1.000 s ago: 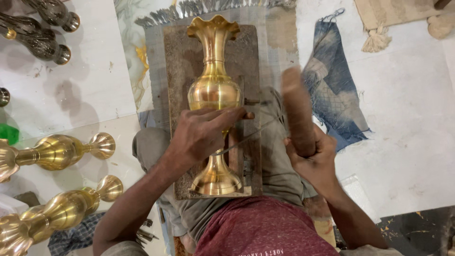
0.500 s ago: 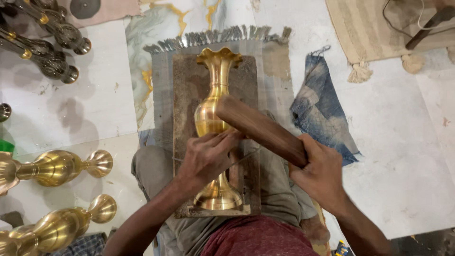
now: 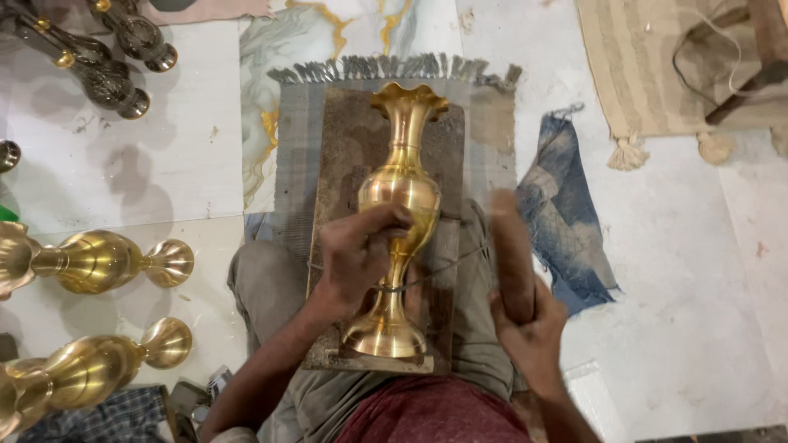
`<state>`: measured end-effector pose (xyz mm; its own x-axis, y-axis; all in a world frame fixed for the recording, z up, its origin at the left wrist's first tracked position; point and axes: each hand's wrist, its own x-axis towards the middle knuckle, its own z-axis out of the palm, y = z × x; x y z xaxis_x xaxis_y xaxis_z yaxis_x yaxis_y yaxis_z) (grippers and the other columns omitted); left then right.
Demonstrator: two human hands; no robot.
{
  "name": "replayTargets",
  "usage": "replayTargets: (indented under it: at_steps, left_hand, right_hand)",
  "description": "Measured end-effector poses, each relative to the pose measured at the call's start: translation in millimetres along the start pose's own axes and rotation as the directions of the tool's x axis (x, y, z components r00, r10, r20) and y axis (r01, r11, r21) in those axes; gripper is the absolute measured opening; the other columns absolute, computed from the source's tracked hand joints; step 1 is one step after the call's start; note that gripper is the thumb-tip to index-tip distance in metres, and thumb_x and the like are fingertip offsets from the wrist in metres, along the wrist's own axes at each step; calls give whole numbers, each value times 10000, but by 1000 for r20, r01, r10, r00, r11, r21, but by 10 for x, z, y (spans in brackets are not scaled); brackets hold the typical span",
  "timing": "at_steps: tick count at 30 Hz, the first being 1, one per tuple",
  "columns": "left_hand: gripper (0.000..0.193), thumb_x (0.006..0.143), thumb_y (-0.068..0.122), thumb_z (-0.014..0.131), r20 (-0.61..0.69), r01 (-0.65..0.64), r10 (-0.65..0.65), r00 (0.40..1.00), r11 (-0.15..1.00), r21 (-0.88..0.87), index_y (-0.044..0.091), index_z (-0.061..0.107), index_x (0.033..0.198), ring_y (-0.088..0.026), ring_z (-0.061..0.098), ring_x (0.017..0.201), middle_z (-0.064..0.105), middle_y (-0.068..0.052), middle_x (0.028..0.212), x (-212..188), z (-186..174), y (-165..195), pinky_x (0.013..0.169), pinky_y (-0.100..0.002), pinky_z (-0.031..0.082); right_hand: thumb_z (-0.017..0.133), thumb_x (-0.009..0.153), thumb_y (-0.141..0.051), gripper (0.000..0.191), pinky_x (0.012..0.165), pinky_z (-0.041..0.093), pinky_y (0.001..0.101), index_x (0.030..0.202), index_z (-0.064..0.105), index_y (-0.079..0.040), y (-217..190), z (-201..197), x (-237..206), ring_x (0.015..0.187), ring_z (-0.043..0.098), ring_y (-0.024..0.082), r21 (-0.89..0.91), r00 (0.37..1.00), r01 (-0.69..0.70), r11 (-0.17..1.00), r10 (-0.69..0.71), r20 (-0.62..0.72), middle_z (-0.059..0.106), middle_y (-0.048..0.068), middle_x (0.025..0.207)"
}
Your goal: The person sits on the floor with a brass vase held on a metal forming stake and repeatedly strikes it with a wooden mallet to shape the metal body. They occasionally reposition the vase and use a small punch tool against the surface between hammering rounds.
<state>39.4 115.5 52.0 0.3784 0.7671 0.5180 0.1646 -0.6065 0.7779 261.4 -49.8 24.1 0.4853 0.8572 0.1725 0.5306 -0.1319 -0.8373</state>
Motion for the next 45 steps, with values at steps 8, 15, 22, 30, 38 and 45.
replayTargets:
  at_steps: [8,15,22,30,38,45]
  left_hand:
    - [364,989,-120,601,-22,16,-18,1000,997,-80,27,632,1321,-220,787,1033,767,-113,1165,8,-42,56,865,-285,687]
    - [541,776,-110,668,136,-102,85,987,987,121,52,672,1292,-217,795,880,781,-122,1084,158,-161,18,730,-337,655]
    - [521,796,-110,696,207,-121,108,972,991,53,102,690,1272,-201,802,871,781,-100,1100,248,-185,-80,770,-314,674]
    - [391,882,-126,667,60,-150,150,987,989,-1,40,700,1235,-195,808,934,785,-108,1118,148,-93,-180,811,-290,682]
    - [474,805,-81,731,177,-126,128,976,992,-24,31,680,1262,-198,794,905,781,-102,1095,183,-139,-247,827,-323,671]
    - [544,774,-151,658,134,-160,157,978,987,11,69,695,1270,-203,808,902,798,-80,1094,81,-38,-385,786,-326,680]
  right_hand:
    - [838,738,-59,264,509,473,311,956,700,-6,423,232,-242,547,601,147,240,835,-529,814,449,319,686,80,670]
    - [873,731,-75,302,634,553,260,983,726,6,117,4,222,687,694,118,18,933,-244,970,229,276,759,71,811]
    - [879,730,-90,369,593,555,264,1032,700,23,-184,-243,694,680,681,99,-49,958,-75,996,86,273,727,60,806]
    - [895,781,-135,334,566,476,243,1014,711,18,-447,-477,998,672,586,70,38,931,142,989,-147,333,675,47,761]
    - [890,748,-135,332,493,460,263,995,709,-6,-794,-547,1241,563,602,78,-90,883,276,957,-215,418,671,32,658]
    - [807,660,-51,256,519,466,309,886,688,-49,-1106,-559,1401,546,606,130,-440,766,582,684,-277,580,678,55,674]
